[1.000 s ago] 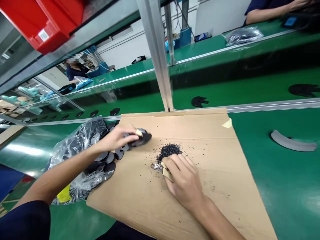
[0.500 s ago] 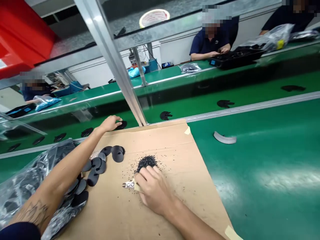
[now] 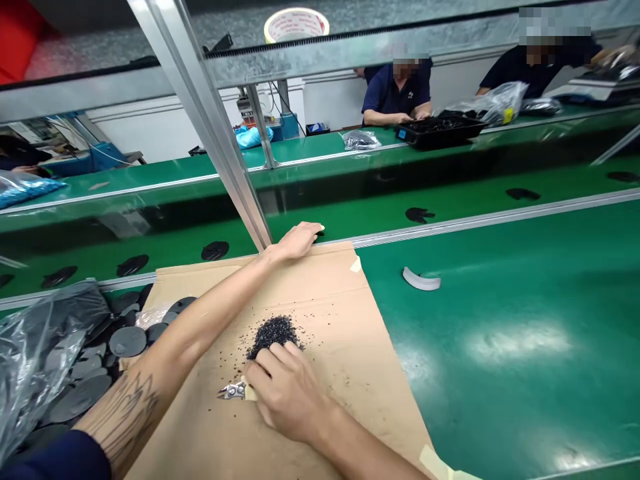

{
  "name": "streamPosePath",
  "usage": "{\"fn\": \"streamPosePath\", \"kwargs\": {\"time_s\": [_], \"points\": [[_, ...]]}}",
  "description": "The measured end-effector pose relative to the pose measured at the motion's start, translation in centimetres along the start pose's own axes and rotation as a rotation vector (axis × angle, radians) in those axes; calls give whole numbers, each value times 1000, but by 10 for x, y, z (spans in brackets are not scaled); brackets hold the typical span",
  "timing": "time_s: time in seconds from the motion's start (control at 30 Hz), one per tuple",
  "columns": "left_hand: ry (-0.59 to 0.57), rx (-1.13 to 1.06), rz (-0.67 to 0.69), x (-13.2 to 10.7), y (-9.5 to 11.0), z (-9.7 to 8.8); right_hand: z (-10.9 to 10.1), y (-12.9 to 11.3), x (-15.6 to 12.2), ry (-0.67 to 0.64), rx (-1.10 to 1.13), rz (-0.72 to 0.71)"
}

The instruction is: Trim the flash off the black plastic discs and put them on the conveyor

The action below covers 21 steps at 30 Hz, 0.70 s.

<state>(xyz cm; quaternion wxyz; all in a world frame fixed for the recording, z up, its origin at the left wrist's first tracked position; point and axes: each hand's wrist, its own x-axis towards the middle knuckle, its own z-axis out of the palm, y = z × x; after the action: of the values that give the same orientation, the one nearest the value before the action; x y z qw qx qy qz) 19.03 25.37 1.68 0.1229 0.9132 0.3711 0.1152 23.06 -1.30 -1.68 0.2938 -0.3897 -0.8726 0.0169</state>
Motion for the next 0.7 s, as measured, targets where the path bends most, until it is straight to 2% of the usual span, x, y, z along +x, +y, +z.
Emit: {"fn": "streamPosePath", "kwargs": {"time_s": [0.1, 0.2, 0.27, 0.37, 0.43, 0.5, 0.57, 0.63, 0.7], "points": [[34, -13, -133, 19, -7, 13, 1, 1, -1, 0, -27, -3], [91, -28, -207, 19, -13, 14, 2, 2, -1, -14, -32, -19], [152, -50, -201, 15, -14, 8, 2, 2, -1, -14, -22, -18], [247, -116, -119, 4, -7, -5, 2, 1, -1, -8, 27, -1], [289, -186, -43, -8, 1, -15, 0, -1, 1, 56, 122, 48], [309, -252, 16, -27, 7, -26, -2, -2, 4, 193, 298, 155], [307, -363, 67, -57, 10, -37, -6, -1, 8, 353, 501, 342], [274, -583, 112, -100, 12, -45, -10, 1, 14, 458, 684, 568], [202, -844, 122, -150, 16, -49, -14, 5, 19, 470, 858, 740]]}}
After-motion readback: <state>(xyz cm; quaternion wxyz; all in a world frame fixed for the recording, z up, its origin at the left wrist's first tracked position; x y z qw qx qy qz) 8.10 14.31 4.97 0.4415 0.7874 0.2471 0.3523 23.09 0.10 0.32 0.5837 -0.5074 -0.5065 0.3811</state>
